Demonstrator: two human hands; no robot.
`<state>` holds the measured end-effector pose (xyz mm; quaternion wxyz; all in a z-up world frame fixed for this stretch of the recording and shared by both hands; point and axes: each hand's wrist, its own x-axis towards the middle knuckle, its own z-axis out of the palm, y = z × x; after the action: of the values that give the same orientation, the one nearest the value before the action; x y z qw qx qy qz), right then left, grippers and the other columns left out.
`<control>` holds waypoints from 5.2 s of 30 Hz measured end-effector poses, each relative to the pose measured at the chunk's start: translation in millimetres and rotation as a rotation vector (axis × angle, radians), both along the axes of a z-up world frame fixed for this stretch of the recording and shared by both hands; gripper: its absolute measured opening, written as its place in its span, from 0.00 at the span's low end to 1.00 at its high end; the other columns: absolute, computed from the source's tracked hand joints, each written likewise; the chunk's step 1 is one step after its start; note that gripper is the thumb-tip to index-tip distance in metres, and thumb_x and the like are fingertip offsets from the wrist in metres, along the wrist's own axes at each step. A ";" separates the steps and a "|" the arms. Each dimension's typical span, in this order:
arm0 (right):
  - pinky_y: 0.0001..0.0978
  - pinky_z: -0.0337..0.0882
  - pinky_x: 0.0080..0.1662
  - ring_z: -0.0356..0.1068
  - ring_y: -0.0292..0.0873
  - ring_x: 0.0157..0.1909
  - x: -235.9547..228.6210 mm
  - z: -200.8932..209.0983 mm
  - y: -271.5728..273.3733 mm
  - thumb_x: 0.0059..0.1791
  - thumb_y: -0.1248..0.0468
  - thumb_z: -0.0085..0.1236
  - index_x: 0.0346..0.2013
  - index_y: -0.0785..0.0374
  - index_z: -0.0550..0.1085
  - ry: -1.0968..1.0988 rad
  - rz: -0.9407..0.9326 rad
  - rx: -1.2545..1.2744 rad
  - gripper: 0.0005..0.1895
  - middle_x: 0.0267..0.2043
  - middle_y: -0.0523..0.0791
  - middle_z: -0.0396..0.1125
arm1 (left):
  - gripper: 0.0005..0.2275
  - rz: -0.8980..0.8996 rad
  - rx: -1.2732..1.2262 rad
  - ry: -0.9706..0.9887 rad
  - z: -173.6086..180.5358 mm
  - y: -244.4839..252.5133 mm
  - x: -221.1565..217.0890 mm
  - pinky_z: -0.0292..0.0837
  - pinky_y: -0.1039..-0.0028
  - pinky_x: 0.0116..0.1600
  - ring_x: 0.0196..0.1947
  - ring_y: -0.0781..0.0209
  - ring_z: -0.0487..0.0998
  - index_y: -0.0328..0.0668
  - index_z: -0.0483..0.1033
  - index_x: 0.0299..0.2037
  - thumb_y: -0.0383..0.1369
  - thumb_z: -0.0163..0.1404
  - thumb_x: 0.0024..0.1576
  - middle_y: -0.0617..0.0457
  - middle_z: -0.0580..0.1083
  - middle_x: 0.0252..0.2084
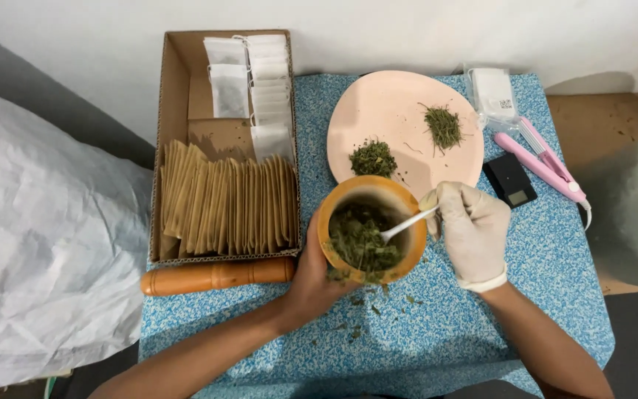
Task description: Grinding dried tea leaves in a mortar with a pestle and scooping the ground tea onto a plate.
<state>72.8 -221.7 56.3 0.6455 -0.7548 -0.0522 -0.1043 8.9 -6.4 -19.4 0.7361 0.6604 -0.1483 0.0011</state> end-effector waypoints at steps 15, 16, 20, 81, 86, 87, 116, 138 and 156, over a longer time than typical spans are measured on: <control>0.32 0.65 0.27 0.60 0.39 0.16 -14.6 5.3 7.5 0.62 0.70 0.49 0.22 0.65 0.78 -0.019 -0.105 -0.098 0.24 0.12 0.47 0.61 | 0.57 0.026 -0.102 -0.314 -22.8 -3.5 4.3 0.66 0.38 0.76 0.78 0.29 0.59 0.39 0.31 0.84 0.29 0.71 0.55 0.30 0.54 0.78; 0.31 0.64 0.27 0.60 0.39 0.17 -15.3 4.8 8.3 0.63 0.70 0.49 0.23 0.66 0.78 -0.020 -0.117 -0.084 0.23 0.13 0.47 0.61 | 0.58 0.028 -0.108 -0.328 -24.1 -3.6 4.7 0.68 0.40 0.75 0.78 0.30 0.60 0.40 0.31 0.84 0.28 0.71 0.55 0.31 0.55 0.78; 0.29 0.64 0.23 0.61 0.38 0.14 -8.9 -8.8 8.2 0.63 0.65 0.52 0.26 0.66 0.79 0.064 -0.201 0.030 0.21 0.13 0.46 0.62 | 0.62 -0.008 -0.129 -0.328 -40.7 -3.2 8.8 0.72 0.47 0.73 0.77 0.33 0.61 0.41 0.25 0.84 0.21 0.71 0.53 0.31 0.52 0.78; 0.27 0.59 0.25 0.63 0.40 0.15 3.6 -20.9 -20.7 0.65 0.65 0.47 0.30 0.65 0.80 0.090 -0.138 0.104 0.22 0.13 0.49 0.62 | 0.12 0.375 0.505 -0.796 30.7 2.5 -18.7 0.71 0.43 0.74 0.59 0.44 0.77 0.41 0.78 0.42 0.39 0.65 0.62 0.51 0.71 0.51; 0.28 0.67 0.24 0.67 0.40 0.17 10.2 -21.5 -21.0 0.64 0.66 0.52 0.32 0.70 0.81 0.062 -0.155 0.246 0.19 0.19 0.50 0.67 | 0.18 0.428 0.499 -0.562 60.1 -1.2 -15.1 0.59 0.40 0.73 0.65 0.40 0.61 0.39 0.66 0.58 0.35 0.62 0.67 0.46 0.58 0.59; 0.28 0.67 0.24 0.67 0.40 0.17 8.6 -19.1 -19.4 0.64 0.66 0.52 0.32 0.70 0.81 0.060 -0.163 0.245 0.19 0.19 0.50 0.67 | 0.18 0.421 0.495 -0.565 69.8 -0.8 -18.9 0.59 0.40 0.73 0.65 0.40 0.61 0.39 0.66 0.58 0.35 0.62 0.67 0.46 0.58 0.59; 0.20 0.58 0.24 0.60 0.35 0.16 14.6 -7.2 -15.8 0.67 0.60 0.47 0.34 0.66 0.80 0.179 -0.038 0.192 0.23 0.17 0.44 0.65 | 0.37 0.508 1.320 -0.404 95.9 -16.5 -79.5 0.44 0.35 0.85 0.84 0.33 0.48 0.31 0.60 0.80 0.59 0.35 0.73 0.30 0.50 0.82; 0.27 0.66 0.26 0.65 0.37 0.19 49.7 6.5 -36.4 0.65 0.62 0.50 0.33 0.63 0.80 0.105 -0.166 0.270 0.19 0.19 0.46 0.65 | 0.64 0.415 0.283 -0.451 3.3 -14.4 -38.2 0.47 0.31 0.84 0.85 0.26 0.44 0.51 0.30 0.85 0.37 0.77 0.50 0.32 0.40 0.86; 0.40 0.78 0.37 0.76 0.51 0.28 92.3 -79.1 -73.1 0.65 0.67 0.56 0.35 0.63 0.83 -0.584 -0.090 -0.484 0.15 0.27 0.47 0.73 | 0.70 0.323 0.386 -0.044 -6.5 -14.8 -40.1 0.46 0.35 0.81 0.82 0.23 0.46 0.29 0.22 0.81 0.43 0.78 0.46 0.22 0.42 0.81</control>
<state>165.1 -294.8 -22.8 0.4012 -0.8255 -0.2240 -0.3278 -31.2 -21.2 -25.9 0.5835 0.8035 -0.0541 0.1047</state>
